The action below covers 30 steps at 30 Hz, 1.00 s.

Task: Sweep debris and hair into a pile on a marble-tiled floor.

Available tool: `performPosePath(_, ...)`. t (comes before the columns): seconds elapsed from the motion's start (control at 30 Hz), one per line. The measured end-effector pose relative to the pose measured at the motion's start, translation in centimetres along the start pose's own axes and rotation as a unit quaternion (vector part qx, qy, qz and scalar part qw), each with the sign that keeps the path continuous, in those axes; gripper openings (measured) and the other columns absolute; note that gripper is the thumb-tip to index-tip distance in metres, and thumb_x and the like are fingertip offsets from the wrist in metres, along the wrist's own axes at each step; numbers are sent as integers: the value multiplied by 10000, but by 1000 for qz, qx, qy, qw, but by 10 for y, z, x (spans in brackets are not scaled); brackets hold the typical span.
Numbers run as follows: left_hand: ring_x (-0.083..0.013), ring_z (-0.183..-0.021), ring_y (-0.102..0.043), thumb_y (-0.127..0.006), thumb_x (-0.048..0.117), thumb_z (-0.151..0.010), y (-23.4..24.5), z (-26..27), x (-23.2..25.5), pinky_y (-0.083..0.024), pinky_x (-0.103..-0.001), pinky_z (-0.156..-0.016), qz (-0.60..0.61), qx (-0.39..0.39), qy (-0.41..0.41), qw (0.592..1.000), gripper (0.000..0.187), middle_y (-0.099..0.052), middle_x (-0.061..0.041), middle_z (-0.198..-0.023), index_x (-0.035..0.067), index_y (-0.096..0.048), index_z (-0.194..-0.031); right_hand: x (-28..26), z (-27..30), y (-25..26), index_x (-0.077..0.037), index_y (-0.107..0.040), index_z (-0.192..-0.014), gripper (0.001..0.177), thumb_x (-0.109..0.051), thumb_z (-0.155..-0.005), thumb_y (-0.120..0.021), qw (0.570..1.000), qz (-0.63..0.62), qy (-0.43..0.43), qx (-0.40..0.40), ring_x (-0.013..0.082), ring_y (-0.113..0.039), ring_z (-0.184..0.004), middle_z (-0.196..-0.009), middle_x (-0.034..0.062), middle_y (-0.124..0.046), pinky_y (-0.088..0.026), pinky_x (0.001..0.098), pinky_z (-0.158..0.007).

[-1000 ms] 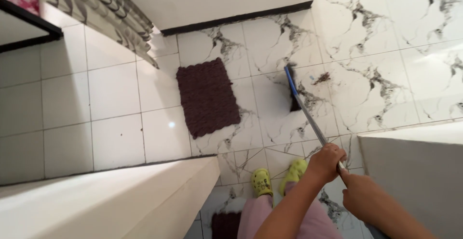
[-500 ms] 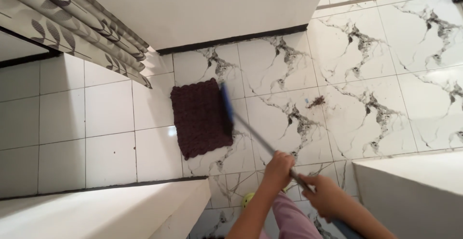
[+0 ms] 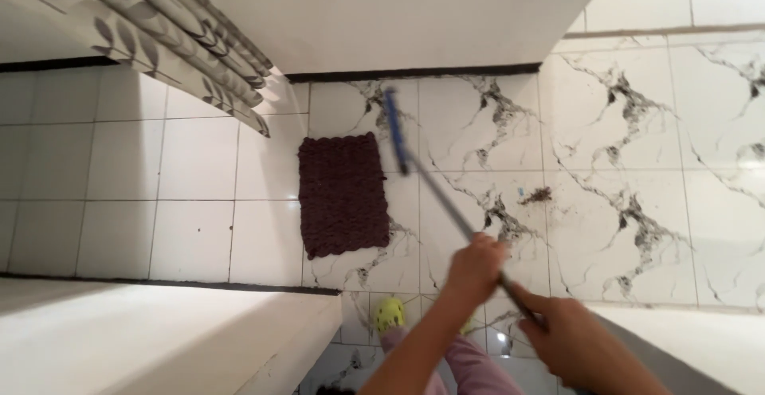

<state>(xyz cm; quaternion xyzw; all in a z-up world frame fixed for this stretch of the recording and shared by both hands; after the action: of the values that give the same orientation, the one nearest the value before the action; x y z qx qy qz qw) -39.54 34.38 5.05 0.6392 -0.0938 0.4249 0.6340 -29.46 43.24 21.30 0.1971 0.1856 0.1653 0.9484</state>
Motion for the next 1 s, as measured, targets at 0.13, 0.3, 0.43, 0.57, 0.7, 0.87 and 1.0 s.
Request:
performPosePath(0.13, -340, -1000, -646, -716, 46, -764, 43, 25, -81, -562, -467, -740, -95, 67, 64, 991, 162, -656, -150, -976, 37, -600, -876, -35, -57, -24, -293, -431, -1539, 664, -182, -940, -697, 975, -173, 62, -125, 217, -597, -461, -590, 114, -601, -532, 381, -485)
performPosePath(0.3, -349, -909, -682, -677, -10, -817, 114, 57, -194, -581, -459, -722, -185, 82, 156, 967, 146, -652, -155, -1029, 68, -607, -918, -111, -128, -63, 8, -492, -1540, 638, -69, -912, -570, 859, -363, -22, -359, 122, -511, -456, -674, 71, -641, -434, 259, -408)
performPosePath(0.43, -341, -973, -654, -708, 87, -849, 165, 70, -276, -571, -464, -741, -156, 119, 157, 968, 108, -660, -122, -935, 57, -605, -833, -194, -177, -104, 38, -583, -1282, 390, -52, -903, -598, 751, -494, 1, -439, 68, -412, -439, -652, 11, -535, -332, 215, -364)
performPosePath(0.57, -325, -972, -636, -739, 52, -829, 196, 69, -366, -551, -453, -756, -135, 161, 170, 963, 118, -649, -100, -920, 81, -624, -826, -285, -220, -132, -21, -510, -915, 125, -47, -942, -629, 809, -451, 7, -377, 87, -431, -472, -664, 56, -531, -327, 239, -383)
performPosePath(0.7, -367, -958, -599, -809, 58, -746, 191, 37, -417, -517, -470, -841, -3, 249, 118, 961, 224, -601, -148, -977, 64, -622, -870, -330, -277, -151, -52, -544, -869, 104, -75, -939, -617, 810, -464, 4, -358, 87, -451, -476, -663, 45, -540, -347, 240, -394)
performPosePath(0.87, -387, -1088, -584, -719, -28, -811, 154, -26, -418, -292, -566, -1210, 15, 172, 28, 985, 128, -627, -156, -962, 83, -661, -833, -298, -314, -140, -54, -542, -754, 198, -137, -908, -633, 792, -544, -26, -276, 146, -394, -419, -565, 62, -472, -300, 302, -371)
performPosePath(1.0, -322, -1076, -623, -727, -21, -680, 134, -73, -365, -319, -544, -1200, 41, 97, -54, 993, 213, -673, -94, -923, 116, -663, -830, -235, -289, -101, -51, -521, -735, 282, -194, -946, -640, 770, -583, -69, -249, 139, -364, -391, -531, 31, -439, -286, 300, -359)
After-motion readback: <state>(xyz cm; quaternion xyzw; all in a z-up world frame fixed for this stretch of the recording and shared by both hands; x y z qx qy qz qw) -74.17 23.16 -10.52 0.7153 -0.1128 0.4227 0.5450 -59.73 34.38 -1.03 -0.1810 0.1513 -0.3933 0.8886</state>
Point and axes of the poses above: each hand's wrist, its own z-axis away from the middle knuckle, its own y-axis out of the back of the hand, x = y × z, the point moved 1 cm from there along -z, towards the middle knuckle
